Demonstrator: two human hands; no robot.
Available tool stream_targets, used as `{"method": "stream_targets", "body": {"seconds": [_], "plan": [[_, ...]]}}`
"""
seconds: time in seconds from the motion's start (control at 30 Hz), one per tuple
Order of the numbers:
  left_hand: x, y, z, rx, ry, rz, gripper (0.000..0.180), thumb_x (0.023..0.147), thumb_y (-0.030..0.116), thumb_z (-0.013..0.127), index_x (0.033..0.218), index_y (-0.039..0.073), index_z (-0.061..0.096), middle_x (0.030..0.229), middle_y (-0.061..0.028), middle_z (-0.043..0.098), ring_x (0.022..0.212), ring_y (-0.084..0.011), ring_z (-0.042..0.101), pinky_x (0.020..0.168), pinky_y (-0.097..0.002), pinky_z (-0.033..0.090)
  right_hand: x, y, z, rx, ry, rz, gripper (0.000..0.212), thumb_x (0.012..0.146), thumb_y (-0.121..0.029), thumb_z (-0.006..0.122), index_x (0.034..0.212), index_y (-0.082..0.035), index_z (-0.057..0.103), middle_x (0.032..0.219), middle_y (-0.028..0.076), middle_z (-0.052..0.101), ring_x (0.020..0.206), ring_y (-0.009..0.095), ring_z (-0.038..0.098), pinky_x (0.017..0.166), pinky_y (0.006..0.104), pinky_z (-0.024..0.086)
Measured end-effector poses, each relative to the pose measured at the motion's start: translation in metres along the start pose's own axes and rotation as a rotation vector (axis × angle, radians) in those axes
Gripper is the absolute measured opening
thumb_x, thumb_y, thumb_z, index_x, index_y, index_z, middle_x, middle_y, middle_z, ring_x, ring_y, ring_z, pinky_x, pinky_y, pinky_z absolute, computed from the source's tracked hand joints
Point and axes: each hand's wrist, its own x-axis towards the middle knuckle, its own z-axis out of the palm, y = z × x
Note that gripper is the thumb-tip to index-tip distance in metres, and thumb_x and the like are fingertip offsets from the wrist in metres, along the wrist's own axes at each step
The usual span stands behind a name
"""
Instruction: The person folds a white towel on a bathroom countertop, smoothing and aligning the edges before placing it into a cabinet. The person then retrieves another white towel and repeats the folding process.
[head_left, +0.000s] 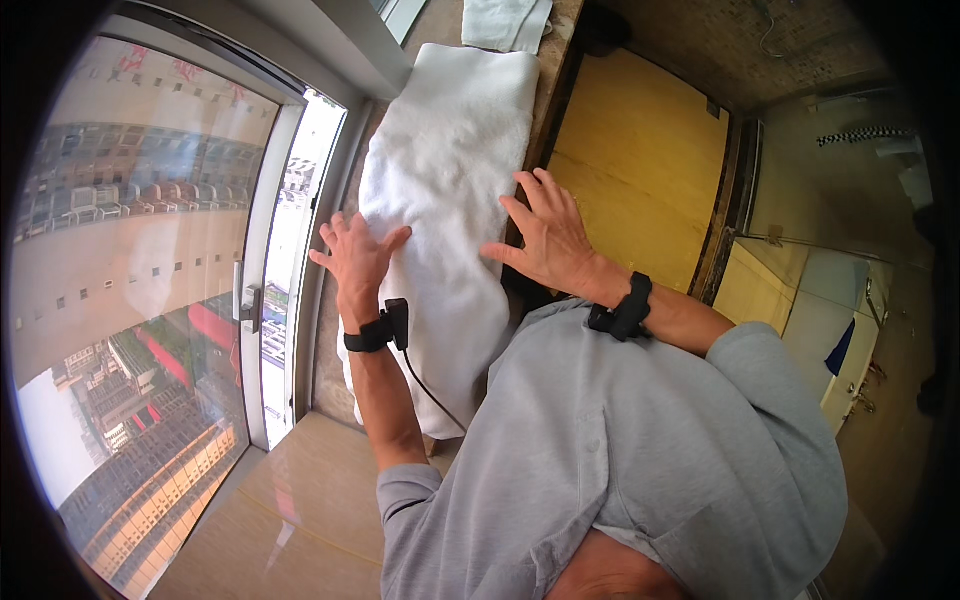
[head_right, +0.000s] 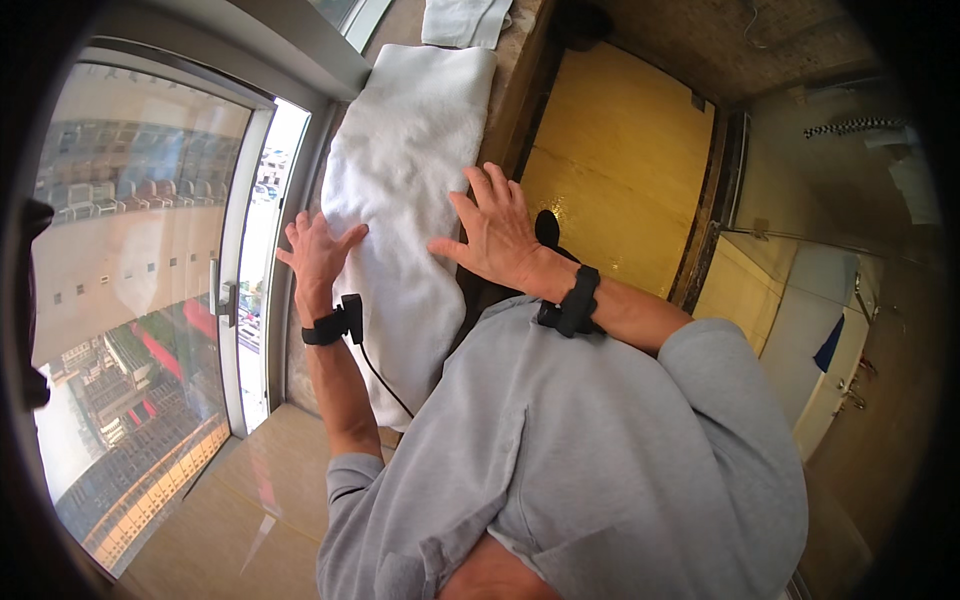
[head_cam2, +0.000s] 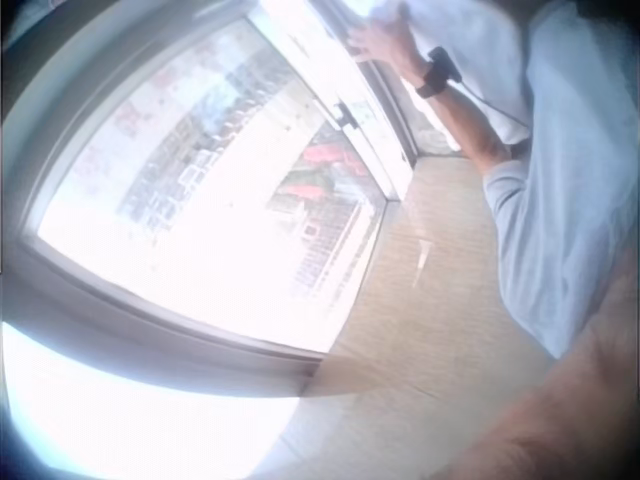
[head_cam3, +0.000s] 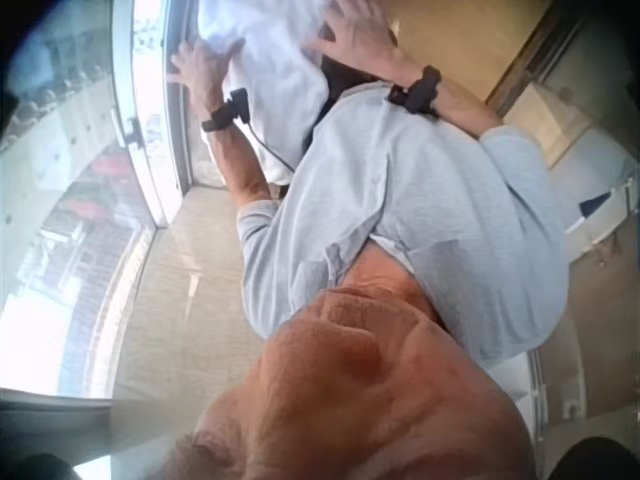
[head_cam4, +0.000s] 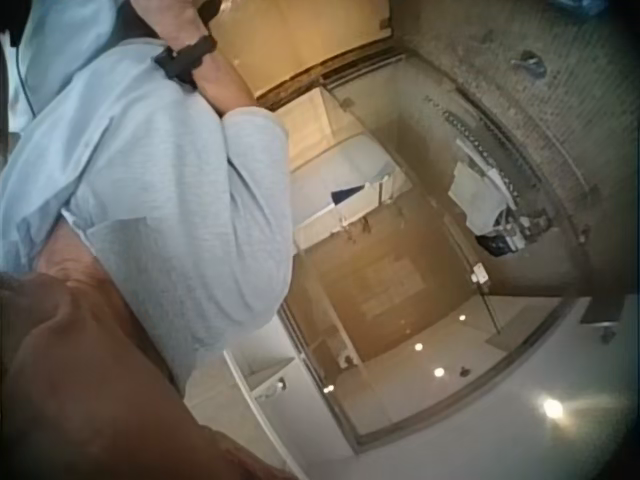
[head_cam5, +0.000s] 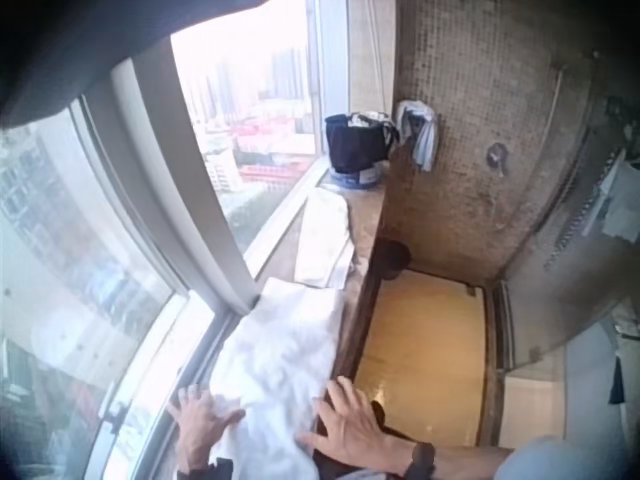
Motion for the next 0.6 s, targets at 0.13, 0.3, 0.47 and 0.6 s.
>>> {"method": "stream_targets", "body": {"seconds": [0.13,0.3,0.47,0.6], "plan": [[0.005,-0.004,0.004,-0.001,-0.012,0.000,0.094,0.083,0.057,0.091,0.154,0.006,0.058,0.167,-0.0245,0.048,0.162,-0.0529,0.027,0.123,-0.0833,0.011,0.002,-0.002,0.006,-0.025,-0.019,-0.059,0.057,0.082,-0.053,0.090,0.108,-0.004,0.077,0.166,0.027,0.038,0.157,0.053,0.026,0.117,0.0749,0.033],[0.003,-0.006,0.012,-0.135,0.065,0.046,0.113,0.081,0.047,0.096,0.171,0.014,0.036,0.153,-0.0221,0.064,0.154,-0.0531,0.042,0.125,-0.0818,0.008,0.007,0.002,0.013,-0.141,-0.177,-0.181,0.050,0.078,-0.042,0.095,0.110,-0.007,0.080,0.175,0.020,0.033,0.164,0.051,0.021,0.120,0.0795,0.029],[0.000,0.010,0.003,-0.248,0.084,0.057,0.121,0.078,0.031,0.099,0.175,0.019,0.027,0.142,-0.0178,0.072,0.142,-0.0415,0.060,0.125,-0.0813,0.006,0.013,0.015,0.031,-0.241,-0.098,-0.276,0.026,0.082,-0.029,0.089,0.095,-0.009,0.079,0.175,0.015,0.035,0.166,0.045,0.020,0.123,0.0767,0.029],[0.003,0.009,0.005,-0.302,0.066,0.038,0.122,0.075,0.022,0.098,0.175,0.018,0.027,0.137,-0.0172,0.076,0.137,-0.0374,0.065,0.124,-0.0816,0.005,0.015,0.016,0.034,-0.261,-0.073,-0.314,0.017,0.084,-0.023,0.085,0.091,-0.010,0.078,0.175,0.014,0.036,0.166,0.042,0.022,0.123,0.0747,0.029]]}}
